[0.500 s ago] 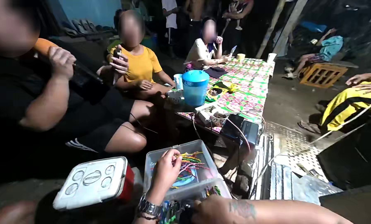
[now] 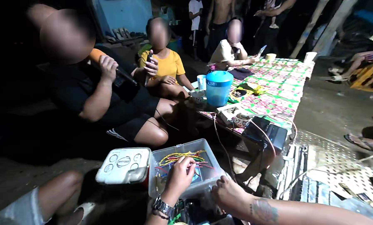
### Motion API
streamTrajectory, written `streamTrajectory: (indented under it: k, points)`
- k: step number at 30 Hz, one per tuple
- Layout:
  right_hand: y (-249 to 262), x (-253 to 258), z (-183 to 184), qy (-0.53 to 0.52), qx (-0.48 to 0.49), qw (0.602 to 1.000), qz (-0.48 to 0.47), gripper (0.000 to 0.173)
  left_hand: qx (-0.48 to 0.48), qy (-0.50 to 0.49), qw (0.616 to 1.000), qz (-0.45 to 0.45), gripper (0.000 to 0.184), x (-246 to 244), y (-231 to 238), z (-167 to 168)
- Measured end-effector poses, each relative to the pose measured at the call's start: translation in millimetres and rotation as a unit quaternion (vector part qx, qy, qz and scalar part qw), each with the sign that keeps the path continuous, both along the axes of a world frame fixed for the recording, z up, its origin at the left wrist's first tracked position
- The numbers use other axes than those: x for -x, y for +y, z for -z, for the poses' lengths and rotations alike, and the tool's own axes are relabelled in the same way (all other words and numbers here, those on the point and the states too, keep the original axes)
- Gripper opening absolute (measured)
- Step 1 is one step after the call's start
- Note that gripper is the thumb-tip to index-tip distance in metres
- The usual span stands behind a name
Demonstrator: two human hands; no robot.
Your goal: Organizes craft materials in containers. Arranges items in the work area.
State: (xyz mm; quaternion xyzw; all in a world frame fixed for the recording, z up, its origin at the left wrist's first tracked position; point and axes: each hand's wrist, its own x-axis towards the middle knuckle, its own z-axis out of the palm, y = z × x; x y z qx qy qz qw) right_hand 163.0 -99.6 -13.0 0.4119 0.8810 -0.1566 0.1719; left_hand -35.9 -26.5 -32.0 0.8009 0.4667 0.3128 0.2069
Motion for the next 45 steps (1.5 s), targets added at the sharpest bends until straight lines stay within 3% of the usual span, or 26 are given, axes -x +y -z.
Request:
streamTrajectory:
  k: [2,5,9,14,18,23,27,31,36,41,45]
  points:
    - [1.9,1.4,-1.7,0.013,-0.034,0.999,-0.033,0.017,0.005,-0.061,0.997,0.044,0.018,5.5,-3.7,0.9]
    - [5.5,2.0,-14.6,0.028,-0.015,0.998,-0.045,0.019,0.105,-0.152,0.968,0.169,0.021,10.7,-7.4,-1.1]
    - [5.4,-1.2,-34.1,0.084,0.008,0.996,-0.009,0.02,0.203,-0.092,0.937,0.269,0.025,10.9,-10.7,-8.8]
    - [-3.7,-8.5,-62.2,0.158,-0.032,0.986,0.049,0.022,0.205,-0.084,0.933,0.285,0.027,-3.4,-20.9,-18.1]
    - [-1.1,-18.2,-75.2,0.218,-0.19,0.957,0.021,0.015,0.263,-0.189,0.909,0.262,0.043,-13.7,-36.5,-26.7]
    - [20.5,-13.6,-78.1,0.347,-0.341,0.874,0.016,0.011,0.275,-0.342,0.876,0.201,0.021,-26.9,-33.4,-38.9]
    - [50.5,3.0,-55.4,0.545,-0.278,0.786,0.09,0.012,0.253,-0.48,0.825,0.159,0.014,-29.1,-20.3,-26.4]
    - [66.3,18.9,-28.1,0.649,-0.198,0.713,0.176,0.015,0.253,-0.516,0.816,0.061,0.018,-30.6,-15.6,-26.3]
    - [72.9,23.4,-14.8,0.681,-0.136,0.691,0.203,0.013,0.285,-0.495,0.819,0.055,0.022,-22.2,-12.3,-26.9]
    - [78.7,34.1,-12.0,0.685,-0.092,0.689,0.217,0.013,0.236,-0.507,0.828,0.05,0.015,-12.6,-7.4,-20.1]
    - [78.7,40.6,-11.8,0.706,0.058,0.666,0.235,0.013,0.195,-0.482,0.851,0.066,0.019,0.8,-6.1,-19.0]
